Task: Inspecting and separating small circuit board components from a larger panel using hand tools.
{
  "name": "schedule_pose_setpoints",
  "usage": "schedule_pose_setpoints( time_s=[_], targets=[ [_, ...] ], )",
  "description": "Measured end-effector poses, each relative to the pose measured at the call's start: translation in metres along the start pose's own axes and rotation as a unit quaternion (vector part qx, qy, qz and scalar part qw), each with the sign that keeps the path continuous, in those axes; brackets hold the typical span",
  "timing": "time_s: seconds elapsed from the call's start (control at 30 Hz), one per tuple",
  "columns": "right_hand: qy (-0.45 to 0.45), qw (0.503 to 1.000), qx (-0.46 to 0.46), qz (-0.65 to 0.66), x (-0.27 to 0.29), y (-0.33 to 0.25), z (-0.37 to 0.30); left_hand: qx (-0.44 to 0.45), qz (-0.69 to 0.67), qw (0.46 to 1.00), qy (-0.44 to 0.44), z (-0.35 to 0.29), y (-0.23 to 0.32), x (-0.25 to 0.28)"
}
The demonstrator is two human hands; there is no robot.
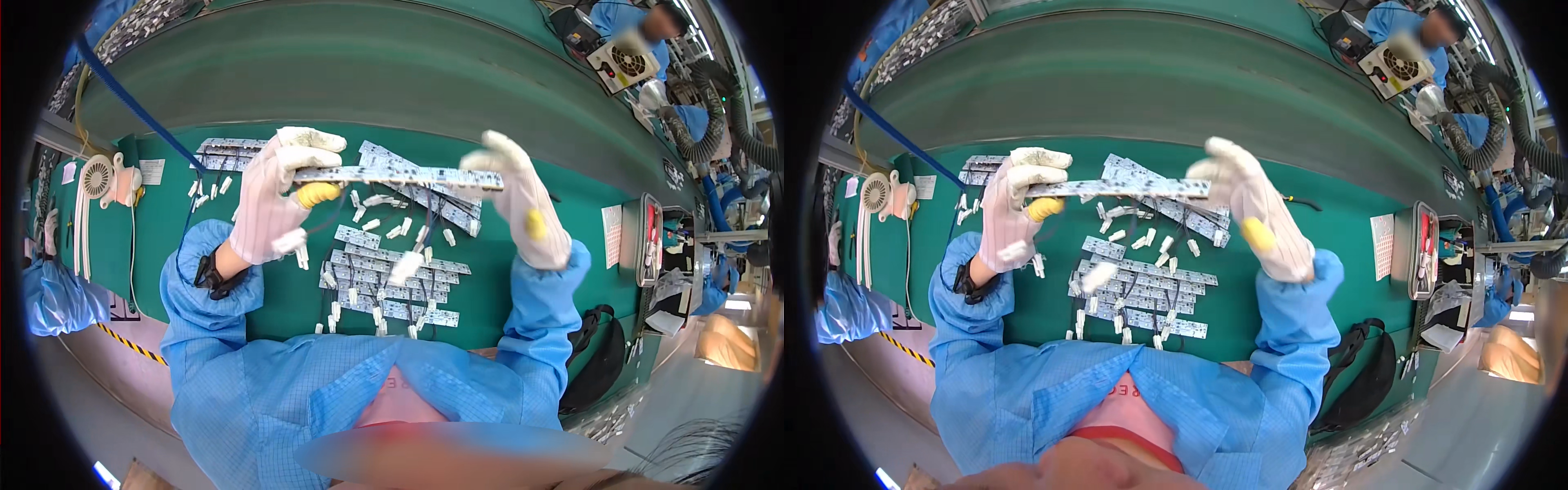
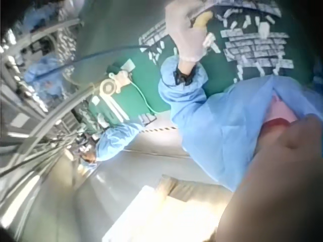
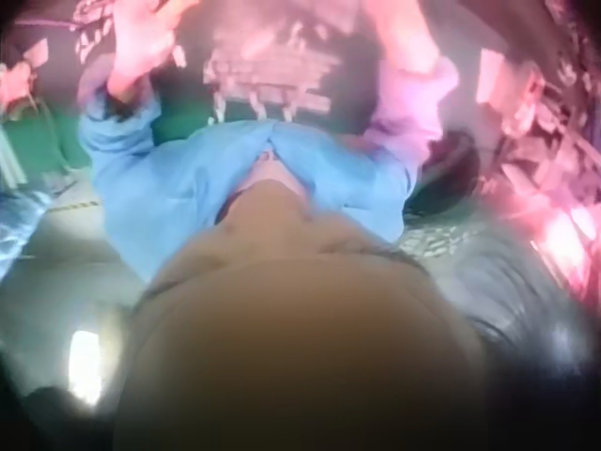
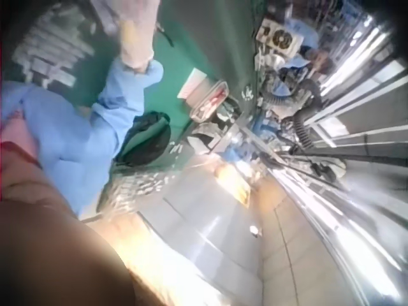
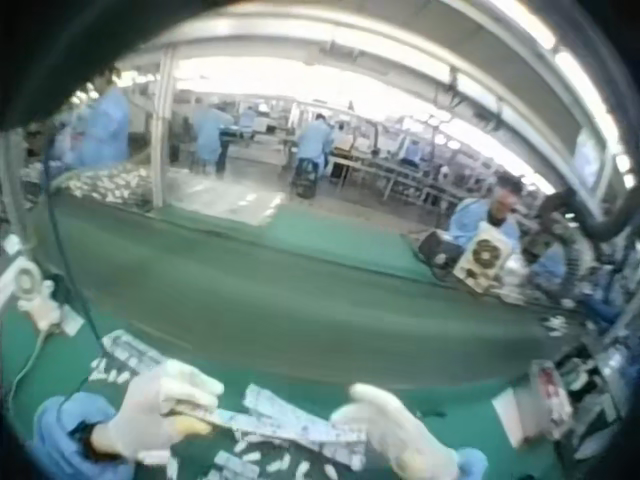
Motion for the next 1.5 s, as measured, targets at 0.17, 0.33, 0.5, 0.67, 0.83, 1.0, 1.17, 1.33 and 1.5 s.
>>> schedule_pose_setpoints(
  time_s=[0.17, 0.33, 0.5, 0.67, 0.83, 1.0, 1.17, 1.33, 1.5],
  targets=[
    [0.101, 0.986, -0.093, -0.092, -0.008, 0.0, -0.023, -0.081, 0.094, 0.991, -0.044, -0.007, 0.011, -0.013],
    [0.205, 0.974, 0.067, -0.071, 0.012, -0.01, -0.026, 0.08, -0.042, 0.996, -0.015, -0.002, -0.003, -0.009],
    [0.186, 0.978, 0.051, -0.085, 0.011, -0.012, -0.025, 0.286, -0.334, 0.896, -0.057, -0.02, -0.004, -0.014],
    [0.188, 0.972, 0.016, -0.139, 0.011, -0.015, -0.02, 0.101, -0.166, 0.98, -0.046, -0.015, -0.004, -0.001],
    [0.189, 0.972, -0.012, -0.142, 0.015, -0.011, -0.022, 0.008, -0.041, 0.998, -0.04, -0.009, 0.005, 0.003],
    [0.171, 0.974, 0.005, -0.145, 0.014, -0.015, -0.024, -0.015, -0.082, 0.996, -0.04, -0.006, -0.002, 0.004],
    [0.182, 0.969, 0.009, -0.169, 0.015, -0.017, -0.027, -0.013, -0.037, 0.998, -0.039, -0.007, -0.006, 0.004],
    [0.142, 0.98, 0.039, -0.134, 0.012, -0.022, -0.027, 0.0, -0.058, 0.998, -0.027, 0.0, -0.006, 0.006],
    [0.181, 0.973, 0.014, -0.143, 0.008, -0.024, -0.029, -0.015, -0.06, 0.998, -0.032, 0.003, -0.006, 0.004]
  ],
)
Point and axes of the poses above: each hand's wrist, its own z-axis towards the middle knuckle, its own x-axis out of the back of the hand, y = z × x, the point moved 5 cm from there along z, towards the middle knuckle, and after that the axes turned 8 degrees about y, right-handed, at the moved point
